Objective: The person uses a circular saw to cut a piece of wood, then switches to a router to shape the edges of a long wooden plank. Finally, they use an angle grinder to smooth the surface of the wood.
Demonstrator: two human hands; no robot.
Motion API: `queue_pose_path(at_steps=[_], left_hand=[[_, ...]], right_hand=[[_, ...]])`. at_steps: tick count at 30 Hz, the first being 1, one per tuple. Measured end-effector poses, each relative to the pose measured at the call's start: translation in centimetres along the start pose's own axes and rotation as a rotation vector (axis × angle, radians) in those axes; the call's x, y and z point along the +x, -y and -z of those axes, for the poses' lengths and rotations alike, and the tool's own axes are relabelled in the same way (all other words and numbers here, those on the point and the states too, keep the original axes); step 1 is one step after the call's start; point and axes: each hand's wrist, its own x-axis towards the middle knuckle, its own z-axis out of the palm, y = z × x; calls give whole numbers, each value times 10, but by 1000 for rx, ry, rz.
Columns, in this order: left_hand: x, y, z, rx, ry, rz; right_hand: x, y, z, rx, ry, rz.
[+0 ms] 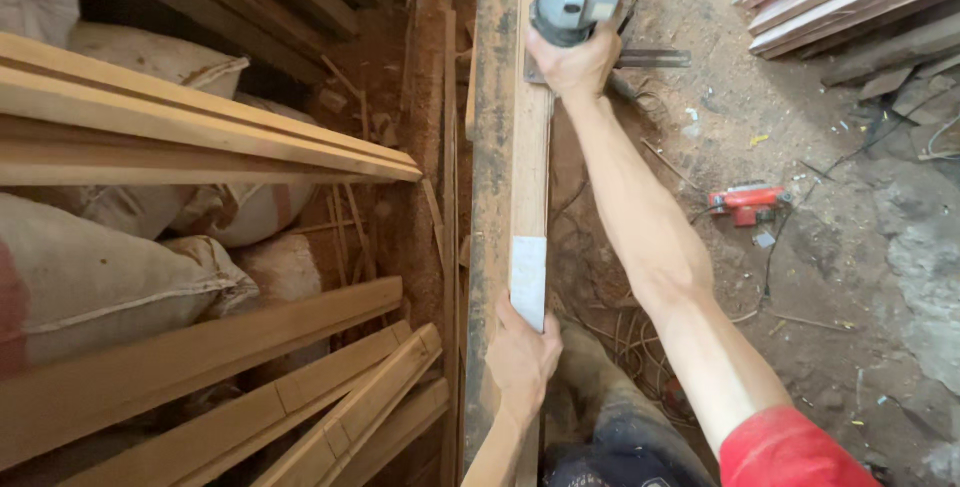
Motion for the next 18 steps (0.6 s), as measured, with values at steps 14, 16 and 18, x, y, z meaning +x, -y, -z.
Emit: queue_pose_path(at_steps=[14, 16, 18], left_hand=[[1, 33, -28, -569, -452, -463], [-1, 28, -25, -487, -455, -461], [-4, 24, -22, -342, -315, -328]], right_hand=[[-221, 158, 151, 137, 177, -152], [-227, 149, 149, 171, 145, -202], [-229, 128, 136, 114, 113, -160]])
